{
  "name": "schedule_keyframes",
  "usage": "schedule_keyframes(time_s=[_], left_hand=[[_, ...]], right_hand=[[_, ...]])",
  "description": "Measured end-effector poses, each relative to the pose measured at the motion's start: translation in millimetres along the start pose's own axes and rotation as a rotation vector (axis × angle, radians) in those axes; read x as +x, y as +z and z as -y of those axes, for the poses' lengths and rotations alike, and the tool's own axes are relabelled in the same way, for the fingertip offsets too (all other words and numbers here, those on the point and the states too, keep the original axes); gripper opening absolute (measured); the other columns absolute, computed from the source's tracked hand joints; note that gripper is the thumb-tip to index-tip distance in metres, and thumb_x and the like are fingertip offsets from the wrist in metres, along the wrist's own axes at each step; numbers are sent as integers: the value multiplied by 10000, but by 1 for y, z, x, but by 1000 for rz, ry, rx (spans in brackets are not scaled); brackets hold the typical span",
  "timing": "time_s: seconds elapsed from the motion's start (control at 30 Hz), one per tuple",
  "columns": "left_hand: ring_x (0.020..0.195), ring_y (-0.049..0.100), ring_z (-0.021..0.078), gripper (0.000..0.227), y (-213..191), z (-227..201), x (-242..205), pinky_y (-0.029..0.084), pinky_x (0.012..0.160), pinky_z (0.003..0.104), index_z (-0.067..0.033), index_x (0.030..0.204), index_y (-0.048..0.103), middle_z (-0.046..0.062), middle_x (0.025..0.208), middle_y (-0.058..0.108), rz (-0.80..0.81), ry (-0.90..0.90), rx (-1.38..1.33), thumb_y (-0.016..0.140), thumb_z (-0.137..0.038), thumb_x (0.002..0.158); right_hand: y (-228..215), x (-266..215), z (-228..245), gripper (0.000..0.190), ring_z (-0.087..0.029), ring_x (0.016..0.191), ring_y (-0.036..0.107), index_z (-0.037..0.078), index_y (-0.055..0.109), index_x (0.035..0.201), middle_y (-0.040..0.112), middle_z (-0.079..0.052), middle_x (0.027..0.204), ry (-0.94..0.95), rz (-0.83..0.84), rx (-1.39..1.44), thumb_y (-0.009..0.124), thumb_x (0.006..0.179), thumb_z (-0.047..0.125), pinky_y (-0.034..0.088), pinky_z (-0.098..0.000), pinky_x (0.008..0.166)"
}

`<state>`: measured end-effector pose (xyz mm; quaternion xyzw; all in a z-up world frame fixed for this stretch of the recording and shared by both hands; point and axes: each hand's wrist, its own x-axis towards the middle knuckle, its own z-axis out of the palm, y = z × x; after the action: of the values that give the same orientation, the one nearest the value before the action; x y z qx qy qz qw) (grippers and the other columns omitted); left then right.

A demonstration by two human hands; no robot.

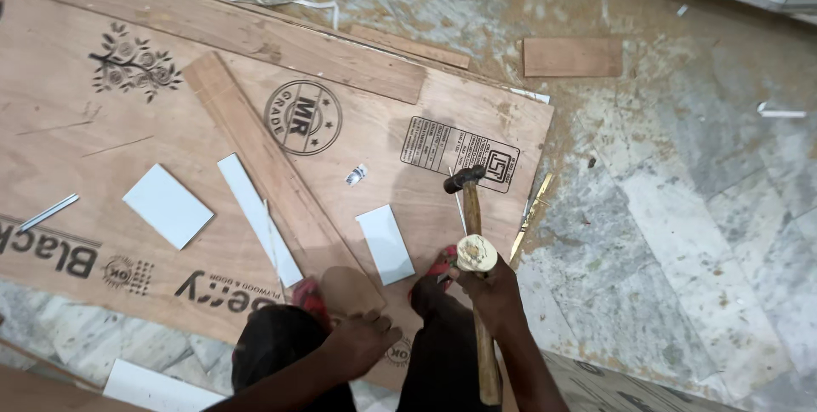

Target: The person positions a wooden panel against a wall, then retrieves a hammer and a chisel. They sit on the floor and use the hammer and chisel to carve or shape a small wooden block placed on a larger plywood sheet.

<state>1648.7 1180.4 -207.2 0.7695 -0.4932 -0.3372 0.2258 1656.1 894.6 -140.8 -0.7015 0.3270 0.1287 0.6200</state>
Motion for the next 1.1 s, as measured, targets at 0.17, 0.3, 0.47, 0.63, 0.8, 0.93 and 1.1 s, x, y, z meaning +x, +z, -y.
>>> schedule_keyframes(time_s=[0.17, 0.3, 0.47, 0.63, 0.8, 0.93, 1.1], left_hand=[[1209, 556, 329, 355, 96, 155, 128, 468, 922, 486, -90, 1247, 620, 145, 1270, 606, -51, 310, 482, 592, -217, 916], [1295, 516, 365, 383, 205, 275, 191, 418, 1033, 568, -133, 1296, 607, 168, 1362, 579, 54, 331, 594, 575, -238, 929], [1438, 384, 395, 476, 309, 395, 233, 296, 1153, 610, -184, 1401, 557, 211, 1525, 452, 72, 347, 666, 560, -258, 931], [1518, 300, 416, 459, 364, 480, 243, 190, 1238, 627, -247, 1439, 505, 211, 1654, 330, 20, 388, 652, 529, -318, 986], [1454, 348, 443, 556, 369, 516, 254, 243, 1176, 713, -318, 1531, 405, 198, 1580, 388, 95, 596, 669, 492, -292, 982], [1474, 290, 480, 868, 317, 529, 291, 184, 1148, 801, -266, 1627, 305, 289, 1562, 337, 116, 538, 795, 640, -449, 847], [1493, 143, 540, 1360, 135, 531, 372, 68, 1006, 910, -261, 1608, 247, 391, 1587, 167, 102, 53, 791, 877, -725, 495]], right_hand=[[-3, 91, -75, 339, -89, 829, 668, 38, 683, 1088, 744, -2, 905, 15, -96, 70, 841, 801, 123, 543, -259, 740], [8, 148, -169, 352, -99, 812, 645, 24, 689, 1088, 720, -22, 897, 101, -156, 201, 858, 781, 61, 542, -263, 714], [12, 212, -254, 363, -123, 787, 634, 23, 680, 1075, 698, -43, 875, 118, -186, 171, 847, 755, -18, 539, -289, 674], [-8, 238, -257, 448, -161, 871, 712, 41, 667, 1090, 729, -83, 961, 196, -280, 192, 813, 684, -77, 593, -349, 726], [-15, 260, -243, 325, -191, 1035, 702, -38, 712, 997, 687, -123, 1153, -114, -311, 85, 821, 693, -75, 594, -373, 872], [-14, 274, -230, 259, -210, 1035, 699, -42, 753, 978, 703, -133, 1128, -283, -276, -91, 834, 732, -48, 586, -377, 838], [-9, 269, -190, 388, -210, 975, 712, -10, 691, 1123, 756, -104, 1089, -312, -304, 48, 810, 754, -25, 582, -369, 790]])
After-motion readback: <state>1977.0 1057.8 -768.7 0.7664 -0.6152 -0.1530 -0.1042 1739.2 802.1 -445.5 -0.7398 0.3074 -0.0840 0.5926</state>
